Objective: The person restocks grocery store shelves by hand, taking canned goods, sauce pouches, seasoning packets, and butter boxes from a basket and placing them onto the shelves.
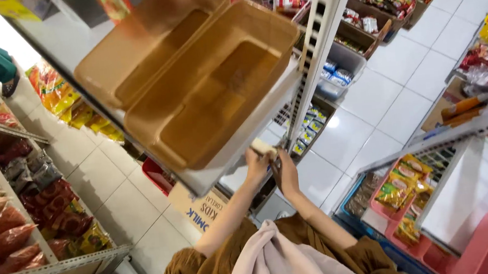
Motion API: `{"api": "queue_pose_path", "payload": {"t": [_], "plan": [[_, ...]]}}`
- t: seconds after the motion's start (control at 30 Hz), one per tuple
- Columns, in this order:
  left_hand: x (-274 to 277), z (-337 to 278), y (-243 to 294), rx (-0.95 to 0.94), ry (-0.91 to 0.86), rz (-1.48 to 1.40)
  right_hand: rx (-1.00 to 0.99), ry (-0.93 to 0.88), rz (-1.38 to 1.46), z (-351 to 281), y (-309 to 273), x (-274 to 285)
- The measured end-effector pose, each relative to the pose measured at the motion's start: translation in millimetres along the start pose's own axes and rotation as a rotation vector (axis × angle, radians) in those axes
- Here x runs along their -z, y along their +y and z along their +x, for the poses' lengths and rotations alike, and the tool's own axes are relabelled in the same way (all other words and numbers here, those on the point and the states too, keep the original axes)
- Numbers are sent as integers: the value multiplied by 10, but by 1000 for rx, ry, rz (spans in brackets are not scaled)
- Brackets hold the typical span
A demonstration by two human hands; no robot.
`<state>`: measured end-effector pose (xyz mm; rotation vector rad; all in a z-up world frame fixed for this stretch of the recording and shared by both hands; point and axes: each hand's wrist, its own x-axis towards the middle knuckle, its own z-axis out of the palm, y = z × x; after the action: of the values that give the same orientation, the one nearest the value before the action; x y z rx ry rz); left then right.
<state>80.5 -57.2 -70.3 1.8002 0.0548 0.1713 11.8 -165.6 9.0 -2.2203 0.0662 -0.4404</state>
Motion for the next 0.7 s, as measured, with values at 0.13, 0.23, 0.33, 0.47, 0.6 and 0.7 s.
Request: {"api": "queue_pose_path", "payload": {"t": [0.13, 0.23, 0.33, 0.47, 0.6, 0.7], "plan": [[-150, 70, -45, 73, 20, -80, -203, -122, 51, 171, 126, -38], [-262, 185, -42, 316, -92, -319, -215, -32, 94, 234, 142, -119], [-349, 431, -27, 401, -126, -321, -202, -6, 318, 265, 172, -82], [-394, 625, -26, 590, -200, -69, -140, -22, 363, 241, 187, -35], [-415, 593, -23, 532, -167, -318, -280, -82, 347, 97, 194, 47], [-465, 598, 24, 753, -171, -581, -373, -102, 419, 22, 201, 51]]}}
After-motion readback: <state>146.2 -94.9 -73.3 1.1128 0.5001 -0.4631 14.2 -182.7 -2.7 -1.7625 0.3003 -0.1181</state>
